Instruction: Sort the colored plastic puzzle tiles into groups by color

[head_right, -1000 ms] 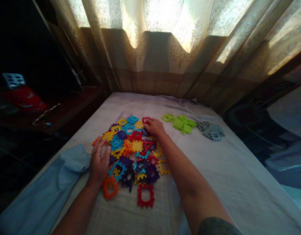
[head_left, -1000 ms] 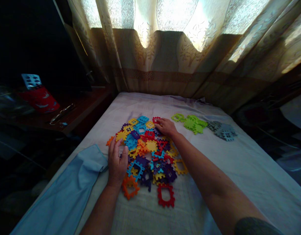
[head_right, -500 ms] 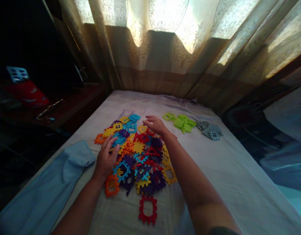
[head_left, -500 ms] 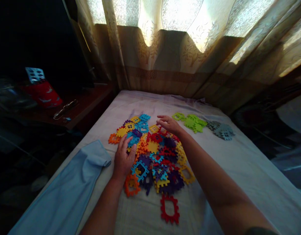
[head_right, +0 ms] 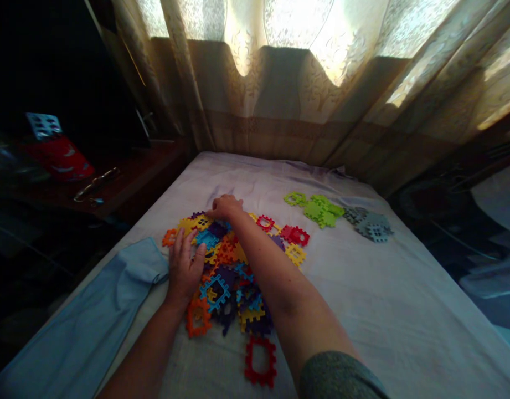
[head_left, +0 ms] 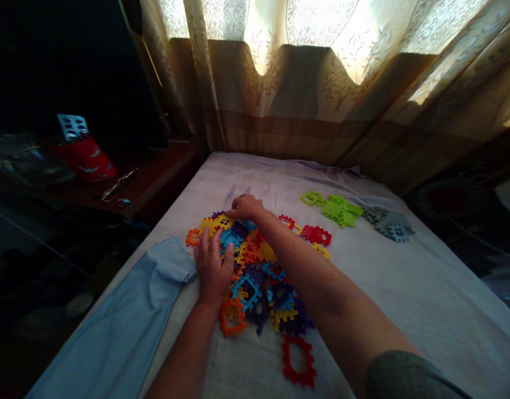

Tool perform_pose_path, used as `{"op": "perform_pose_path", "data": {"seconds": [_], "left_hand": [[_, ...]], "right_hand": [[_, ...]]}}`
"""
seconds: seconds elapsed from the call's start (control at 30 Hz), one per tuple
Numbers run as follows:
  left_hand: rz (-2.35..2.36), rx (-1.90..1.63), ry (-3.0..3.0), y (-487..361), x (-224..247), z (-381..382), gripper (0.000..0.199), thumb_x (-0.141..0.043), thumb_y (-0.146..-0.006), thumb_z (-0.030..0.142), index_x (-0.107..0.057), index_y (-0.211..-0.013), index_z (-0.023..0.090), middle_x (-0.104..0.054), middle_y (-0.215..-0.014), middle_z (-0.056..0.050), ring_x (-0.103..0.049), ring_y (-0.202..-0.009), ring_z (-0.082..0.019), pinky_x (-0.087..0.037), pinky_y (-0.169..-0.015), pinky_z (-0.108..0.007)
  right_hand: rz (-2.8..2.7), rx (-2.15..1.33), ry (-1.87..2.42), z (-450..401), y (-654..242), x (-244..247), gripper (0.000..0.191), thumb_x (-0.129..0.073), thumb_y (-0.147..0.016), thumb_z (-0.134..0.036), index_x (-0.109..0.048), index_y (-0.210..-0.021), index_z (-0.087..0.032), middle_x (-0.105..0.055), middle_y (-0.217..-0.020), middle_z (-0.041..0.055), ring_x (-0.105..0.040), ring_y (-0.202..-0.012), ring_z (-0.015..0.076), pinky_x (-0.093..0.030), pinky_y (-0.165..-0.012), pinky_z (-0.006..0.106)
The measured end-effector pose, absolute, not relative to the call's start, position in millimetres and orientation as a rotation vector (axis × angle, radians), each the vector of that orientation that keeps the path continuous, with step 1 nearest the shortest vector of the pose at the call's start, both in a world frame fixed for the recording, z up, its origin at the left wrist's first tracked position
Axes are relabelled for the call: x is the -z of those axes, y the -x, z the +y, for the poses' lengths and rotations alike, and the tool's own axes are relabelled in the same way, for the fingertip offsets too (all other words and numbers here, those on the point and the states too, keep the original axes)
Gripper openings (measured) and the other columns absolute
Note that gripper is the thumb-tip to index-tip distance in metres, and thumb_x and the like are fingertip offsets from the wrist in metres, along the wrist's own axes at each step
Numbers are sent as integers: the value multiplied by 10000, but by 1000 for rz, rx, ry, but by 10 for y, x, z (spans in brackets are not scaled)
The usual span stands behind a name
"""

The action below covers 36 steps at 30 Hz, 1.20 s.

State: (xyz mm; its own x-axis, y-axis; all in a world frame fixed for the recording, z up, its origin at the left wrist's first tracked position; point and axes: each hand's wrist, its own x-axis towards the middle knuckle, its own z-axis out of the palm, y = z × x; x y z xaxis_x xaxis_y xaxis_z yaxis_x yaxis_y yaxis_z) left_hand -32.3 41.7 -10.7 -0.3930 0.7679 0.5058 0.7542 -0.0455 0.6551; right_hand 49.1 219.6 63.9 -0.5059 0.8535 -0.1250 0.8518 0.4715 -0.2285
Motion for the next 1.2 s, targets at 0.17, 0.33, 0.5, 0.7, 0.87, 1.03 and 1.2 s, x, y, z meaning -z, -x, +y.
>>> {"op": "perform_pose_path", "data": {"seconds": [0.17,0.33,0.5,0.7,0.87,1.03,1.2], "left_hand": [[2020,-1316,-1820,311,44,412,462,-467,-933,463,-577,-1283,182,-527,-1419,-171,-452,-1357,-309,-323,-1135,-563],[1800,-1304,-1862,332,-34,414,469,-466,-926,474,-587,-1277,188,-548,-1410,-143,-486,-1337,-263,-364,-1139,-481],[1672,-1275,-1876,319,-67,410,485,-477,-905,498,-586,-1276,205,-532,-1426,-120,-476,-1349,-246,-353,-1156,-454],[1646,-1309,-1853,333,-54,431,497,-482,-889,525,-611,-1241,198,-524,-1426,-137,-477,-1347,-256,-339,-1164,-464],[1624,-1297,-1874,323,-56,408,512,-480,-876,536,-616,-1226,188,-527,-1419,-141,-471,-1351,-261,-329,-1168,-473],[1597,-1267,-1893,315,-57,362,521,-469,-874,543,-630,-1202,172,-561,-1381,-151,-502,-1321,-258,-337,-1164,-464],[1585,-1269,-1901,324,-54,379,497,-470,-878,545,-646,-1175,188,-583,-1354,-130,-519,-1301,-246,-356,-1156,-439]], "right_hand": [[-2841,-368,1430,1957,-835,-785,288,-554,-884,-435,-747,-1025,-274,-709,-1166,53,-623,-1072,245,-471,-878,338],[-2860,-371,1272,1534,-1366,-797,280,-526,-923,-395,-753,-981,-242,-746,-1042,42,-658,-978,198,-453,-863,285],[-2522,-316,1179,880,-2012,-731,322,-530,-929,-400,-710,-1130,-226,-680,-1225,101,-605,-1145,232,-423,-1017,385],[-2643,-346,1072,-115,-2472,-439,861,-685,-697,-722,-491,-1440,-334,-371,-1563,114,-327,-1431,346,-254,-1156,550],[-2746,-242,1061,-231,-2328,-252,1011,-705,-637,-765,-437,-1483,-282,-257,-1604,182,-209,-1475,386,-150,-1165,613],[-2695,-171,1001,153,-1999,-269,783,-658,-789,-637,-480,-1449,-256,-406,-1534,170,-391,-1392,330,-223,-1151,567],[-2553,-210,1090,290,-1846,-288,604,-671,-818,-511,-588,-1334,-208,-568,-1397,151,-538,-1254,300,-396,-1053,466]]}}
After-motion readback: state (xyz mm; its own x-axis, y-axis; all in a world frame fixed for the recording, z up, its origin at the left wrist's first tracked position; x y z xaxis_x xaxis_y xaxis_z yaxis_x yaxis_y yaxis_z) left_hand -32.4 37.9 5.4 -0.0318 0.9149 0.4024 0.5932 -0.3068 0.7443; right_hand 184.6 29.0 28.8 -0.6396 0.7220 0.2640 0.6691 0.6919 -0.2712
